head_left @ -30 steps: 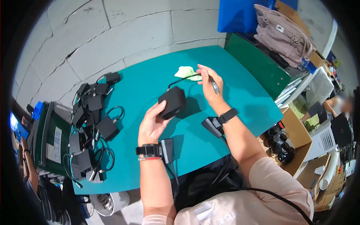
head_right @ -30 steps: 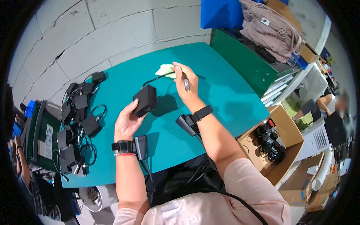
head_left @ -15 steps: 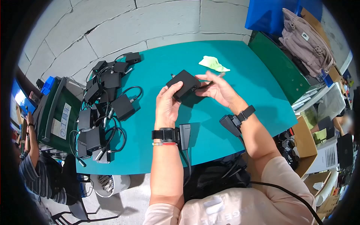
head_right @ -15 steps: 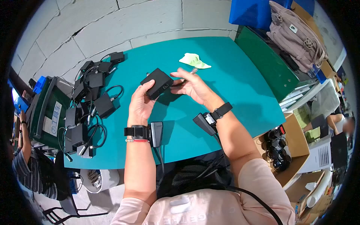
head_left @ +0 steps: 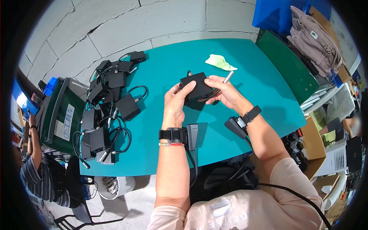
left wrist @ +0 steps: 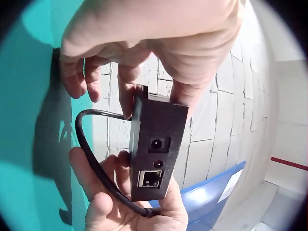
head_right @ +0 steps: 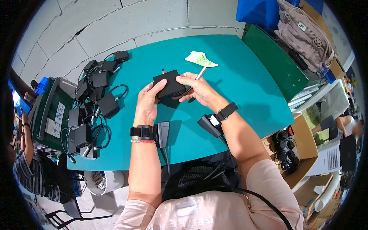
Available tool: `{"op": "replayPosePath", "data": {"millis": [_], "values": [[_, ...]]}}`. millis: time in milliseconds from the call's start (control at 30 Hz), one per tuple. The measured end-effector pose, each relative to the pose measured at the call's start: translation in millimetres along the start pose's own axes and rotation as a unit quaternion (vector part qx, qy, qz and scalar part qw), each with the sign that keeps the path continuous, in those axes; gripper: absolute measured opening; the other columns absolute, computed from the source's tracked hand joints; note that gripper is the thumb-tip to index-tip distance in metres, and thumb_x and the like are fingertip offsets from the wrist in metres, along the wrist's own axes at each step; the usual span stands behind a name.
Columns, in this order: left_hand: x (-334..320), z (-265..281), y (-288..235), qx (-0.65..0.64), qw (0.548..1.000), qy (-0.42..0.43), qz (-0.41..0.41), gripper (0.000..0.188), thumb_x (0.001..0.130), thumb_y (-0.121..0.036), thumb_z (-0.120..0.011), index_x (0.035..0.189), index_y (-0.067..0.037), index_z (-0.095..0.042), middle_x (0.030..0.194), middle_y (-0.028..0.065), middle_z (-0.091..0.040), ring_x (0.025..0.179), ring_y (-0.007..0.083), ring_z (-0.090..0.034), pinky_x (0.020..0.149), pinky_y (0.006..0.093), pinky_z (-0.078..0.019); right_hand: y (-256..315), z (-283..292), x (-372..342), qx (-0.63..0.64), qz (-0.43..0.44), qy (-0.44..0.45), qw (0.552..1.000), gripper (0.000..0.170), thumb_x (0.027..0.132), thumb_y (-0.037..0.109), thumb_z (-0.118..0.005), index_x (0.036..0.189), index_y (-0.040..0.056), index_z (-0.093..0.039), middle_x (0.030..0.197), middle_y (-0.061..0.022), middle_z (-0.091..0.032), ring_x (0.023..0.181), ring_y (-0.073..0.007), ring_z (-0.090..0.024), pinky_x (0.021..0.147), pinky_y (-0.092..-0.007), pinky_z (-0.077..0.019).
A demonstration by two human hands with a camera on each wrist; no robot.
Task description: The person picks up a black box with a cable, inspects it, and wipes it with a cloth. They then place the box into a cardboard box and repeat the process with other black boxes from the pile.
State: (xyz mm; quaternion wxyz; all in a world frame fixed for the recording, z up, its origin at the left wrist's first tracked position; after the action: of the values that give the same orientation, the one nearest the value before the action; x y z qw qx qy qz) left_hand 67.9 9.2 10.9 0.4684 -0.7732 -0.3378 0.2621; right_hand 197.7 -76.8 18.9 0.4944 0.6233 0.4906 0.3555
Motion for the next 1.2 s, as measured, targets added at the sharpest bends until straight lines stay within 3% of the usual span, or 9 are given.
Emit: {"op": "replayPosePath", "data": {"millis": [200, 267, 367, 467, 733, 867, 1000, 1067, 1200], "values": [[1.8, -2.7, 8.1, -0.071, 0.996, 0.022, 0.05, 0.047, 0.071, -0.02, -0.076, 0.106, 0.003, -0.055, 0.096, 0.0102, -0.059, 0.091, 0.0169, -0.056, 0.079, 0.0327, -0.044, 8.3, 2.5, -4.1, 0.043, 0.024, -0.009, 0.999, 0.047, 0.082, 0.043, -0.058, 0.108, 0.0035, -0.051, 0.087, -0.0102, -0.06, 0.071, -0.0238, -0.066, 0.047, -0.0264, -0.0512], [1.7, -1.5, 10.4, -0.054, 0.995, 0.039, 0.074, 0.047, 0.074, -0.019, -0.074, 0.109, 0.004, -0.053, 0.099, 0.0104, -0.058, 0.093, 0.019, -0.056, 0.084, 0.0356, -0.0444, 10.3, 2.1, -5.6, 0.004, 0.026, -0.05, 0.998, 0.048, 0.082, 0.047, -0.057, 0.104, 0.0051, -0.056, 0.086, -0.0089, -0.06, 0.06, -0.02, -0.063, 0.044, -0.0246, -0.0474], [-3.4, -4.7, 4.7, -0.043, 0.996, 0.039, 0.067, 0.051, 0.067, -0.013, -0.078, 0.109, 0.005, -0.054, 0.094, 0.0094, -0.061, 0.088, 0.0164, -0.059, 0.077, 0.0288, -0.0474, 9.9, 23.2, 0.9, -0.114, 0.081, -0.109, 0.984, 0.047, 0.08, 0.05, -0.057, 0.097, 0.0056, -0.061, 0.083, -0.0067, -0.06, 0.049, -0.0153, -0.056, 0.04, -0.0232, -0.0434], [-3.7, -6.5, 2.1, -0.004, 0.998, 0.056, 0.039, 0.055, 0.065, -0.01, -0.079, 0.112, 0.005, -0.053, 0.095, 0.0092, -0.061, 0.088, 0.0169, -0.059, 0.078, 0.027, -0.0466, 6.8, 28.0, 0.6, -0.089, 0.016, -0.045, 0.995, 0.043, 0.08, 0.048, -0.059, 0.091, 0.0066, -0.064, 0.08, -0.0046, -0.06, 0.052, -0.0117, -0.055, 0.038, -0.0203, -0.0385], [0.3, -3.3, 3.2, 0.014, 0.997, 0.059, 0.046, 0.066, 0.064, -0.011, -0.079, 0.119, 0.006, -0.048, 0.107, 0.0127, -0.056, 0.098, 0.0199, -0.055, 0.084, 0.0287, -0.0435, 6.4, 19.2, -2.9, -0.098, 0.015, 0.056, 0.994, 0.048, 0.079, 0.035, -0.067, 0.11, -0.0014, -0.059, 0.083, -0.008, -0.064, 0.062, -0.0127, -0.06, 0.048, -0.0218, -0.0519], [2.5, -2.9, 5.5, 0.004, 0.999, 0.03, 0.033, 0.071, 0.065, -0.013, -0.079, 0.123, 0.007, -0.043, 0.113, 0.015, -0.052, 0.101, 0.021, -0.053, 0.084, 0.0301, -0.0433, 1.9, 23.4, -1.6, -0.091, -0.031, 0.037, 0.995, 0.044, 0.08, 0.028, -0.068, 0.11, -0.0022, -0.059, 0.085, -0.0098, -0.065, 0.07, -0.0134, -0.062, 0.049, -0.0222, -0.0522], [6.4, 2.8, 12.3, 0.016, 0.998, 0.03, 0.053, 0.055, 0.076, -0.017, -0.071, 0.12, 0.004, -0.046, 0.108, 0.0115, -0.054, 0.098, 0.0193, -0.054, 0.081, 0.0335, -0.0463, 2.1, 25.9, -3.8, -0.091, -0.031, 0.025, 0.995, 0.038, 0.08, 0.025, -0.068, 0.104, -0.0032, -0.062, 0.089, -0.0109, -0.065, 0.072, -0.0141, -0.062, 0.051, -0.0233, -0.0533], [7.0, -0.7, 14.3, -0.012, 0.994, 0.081, 0.074, 0.082, 0.07, -0.011, -0.075, 0.132, 0.01, -0.026, 0.121, 0.0179, -0.043, 0.103, 0.0236, -0.052, 0.084, 0.0322, -0.0436, 3.0, 30.7, -2.2, -0.08, -0.024, 0.021, 0.996, 0.038, 0.08, 0.024, -0.068, 0.106, -0.0027, -0.062, 0.091, -0.0105, -0.064, 0.072, -0.014, -0.062, 0.052, -0.0239, -0.0538], [7.7, -0.6, 13.6, 0.006, 0.997, 0.068, 0.026, 0.068, 0.072, 0.001, -0.069, 0.128, 0.011, -0.033, 0.121, 0.0177, -0.049, 0.104, 0.0224, -0.054, 0.082, 0.0319, -0.0456, 5.9, 33.3, -6.2, -0.113, -0.044, 0.034, 0.992, 0.064, 0.079, 0.018, -0.068, 0.132, 0.0003, -0.038, 0.096, -0.0117, -0.063, 0.083, -0.0155, -0.062, 0.06, -0.0273, -0.0557]]}}
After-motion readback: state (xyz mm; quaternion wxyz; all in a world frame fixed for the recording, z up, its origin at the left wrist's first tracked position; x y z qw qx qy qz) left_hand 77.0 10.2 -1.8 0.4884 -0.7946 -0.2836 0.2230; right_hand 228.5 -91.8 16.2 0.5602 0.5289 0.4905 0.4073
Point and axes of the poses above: each hand's wrist, its own x-axis towards the middle knuckle, its own z-axis out of the back of the hand, y = z × x, the point moved 5 cm from there along x, towards the middle knuckle
